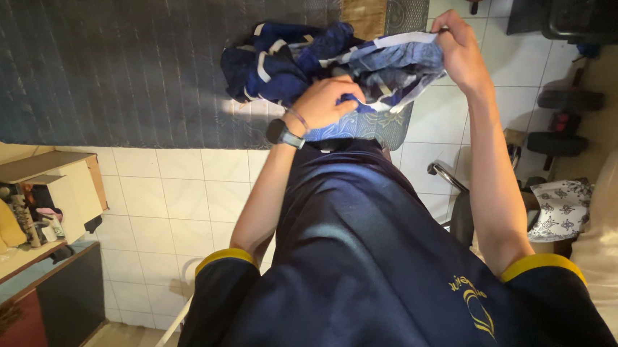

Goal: The person folds a blue patterned cloth on a mattress by hand, smoothing the surface and aligning the edges before placing the folded item into a plastic bin.

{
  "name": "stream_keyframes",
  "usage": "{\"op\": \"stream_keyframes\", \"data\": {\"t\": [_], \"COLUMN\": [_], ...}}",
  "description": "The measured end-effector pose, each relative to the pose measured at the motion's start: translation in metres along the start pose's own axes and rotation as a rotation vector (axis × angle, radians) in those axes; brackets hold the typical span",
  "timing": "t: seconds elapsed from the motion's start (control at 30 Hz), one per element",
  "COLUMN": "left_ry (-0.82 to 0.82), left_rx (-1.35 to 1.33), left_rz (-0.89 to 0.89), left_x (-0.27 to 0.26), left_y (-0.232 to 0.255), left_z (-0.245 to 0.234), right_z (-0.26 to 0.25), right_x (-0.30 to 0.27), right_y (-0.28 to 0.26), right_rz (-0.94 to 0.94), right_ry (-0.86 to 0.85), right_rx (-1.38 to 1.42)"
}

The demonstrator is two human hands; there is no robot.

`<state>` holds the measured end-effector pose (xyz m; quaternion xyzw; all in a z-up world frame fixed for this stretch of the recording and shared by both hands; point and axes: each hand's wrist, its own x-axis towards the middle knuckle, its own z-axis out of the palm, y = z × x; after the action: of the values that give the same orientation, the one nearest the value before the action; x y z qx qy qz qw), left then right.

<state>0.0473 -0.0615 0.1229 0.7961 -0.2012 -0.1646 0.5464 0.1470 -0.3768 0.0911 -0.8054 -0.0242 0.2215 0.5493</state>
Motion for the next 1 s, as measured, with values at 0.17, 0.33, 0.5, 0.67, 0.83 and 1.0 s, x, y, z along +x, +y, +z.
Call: {"op": "stream_keyframes", "data": {"t": [0.17, 0.33, 0.5, 0.67, 0.83, 1.0], "left_ry": [0.025, -0.091, -0.09, -0.138, -0.247, 0.057], "left_rx": [0.034, -0.102, 0.194, 0.489, 0.351, -0.038], "left_rz": [0.026, -0.133, -0.23, -0.357, -0.312, -0.149], "left_x": [0.006, 0.013, 0.012, -0.001, -0.004, 0.008], "left_y": [0.008, 0.027, 0.013, -0.014, -0.016, -0.011], "left_z": [0.015, 0.009, 0.013, 0.005, -0.001, 0.0], "right_z": [0.003, 0.024, 0.035, 0.042, 0.053, 0.067], "right_x": [-0.016, -0.028, -0.028, -0.027, -0.027, -0.039], "right_y": [-0.012, -0.043, -0.064, -0.077, -0.087, -0.093], "right_rz": [-0.127, -0.163, -0.287, -0.403, -0.575, -0.453], "right_ry": [-0.211, -0.327, -0.294, -0.319, -0.406, -0.472], "right_rx": [-0.061, -0.043, -0.19, -0.295, -0.337, -0.398]}}
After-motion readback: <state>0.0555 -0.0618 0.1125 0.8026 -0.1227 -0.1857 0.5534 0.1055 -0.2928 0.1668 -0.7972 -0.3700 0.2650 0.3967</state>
